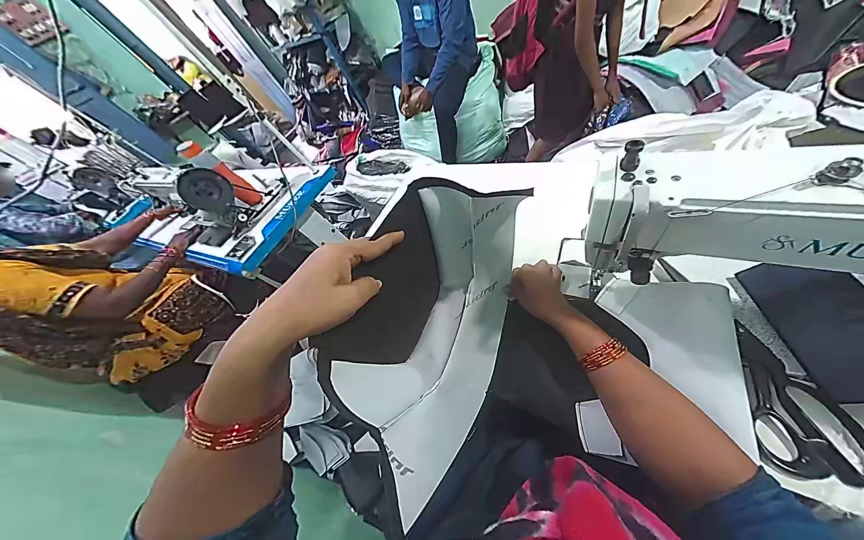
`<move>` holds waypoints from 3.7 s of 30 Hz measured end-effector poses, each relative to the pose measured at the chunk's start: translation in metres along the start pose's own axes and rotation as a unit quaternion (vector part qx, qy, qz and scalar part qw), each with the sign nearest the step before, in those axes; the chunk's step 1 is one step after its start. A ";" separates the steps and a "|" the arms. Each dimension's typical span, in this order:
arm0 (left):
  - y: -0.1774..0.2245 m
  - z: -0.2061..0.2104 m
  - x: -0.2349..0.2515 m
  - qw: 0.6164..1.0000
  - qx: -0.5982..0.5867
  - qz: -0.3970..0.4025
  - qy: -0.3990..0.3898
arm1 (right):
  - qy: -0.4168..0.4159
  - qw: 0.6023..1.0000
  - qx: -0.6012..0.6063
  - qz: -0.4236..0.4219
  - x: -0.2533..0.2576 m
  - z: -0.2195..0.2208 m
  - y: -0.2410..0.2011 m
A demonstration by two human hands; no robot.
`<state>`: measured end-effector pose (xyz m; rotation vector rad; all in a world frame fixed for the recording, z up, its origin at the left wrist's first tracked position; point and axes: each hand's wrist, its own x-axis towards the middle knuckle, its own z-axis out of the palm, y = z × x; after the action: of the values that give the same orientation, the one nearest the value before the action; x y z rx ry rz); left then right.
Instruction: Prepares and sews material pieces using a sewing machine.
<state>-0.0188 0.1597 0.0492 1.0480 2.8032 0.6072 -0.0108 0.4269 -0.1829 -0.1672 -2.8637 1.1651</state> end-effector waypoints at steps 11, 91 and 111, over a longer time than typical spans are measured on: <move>0.008 0.010 -0.012 1.000 -0.022 -0.007 0.012 | 0.014 1.000 0.013 -0.005 -0.001 0.001 0.005; 0.033 0.046 -0.001 0.997 -0.058 0.025 -0.052 | 0.017 1.000 -0.024 -0.002 0.004 -0.001 0.008; 0.028 0.043 -0.009 0.998 -0.047 0.016 -0.023 | 0.033 0.999 0.002 -0.010 -0.001 0.001 0.008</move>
<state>0.0147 0.1872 0.0203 1.0765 2.6943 0.7028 -0.0088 0.4317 -0.1896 -0.1727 -2.7991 1.1390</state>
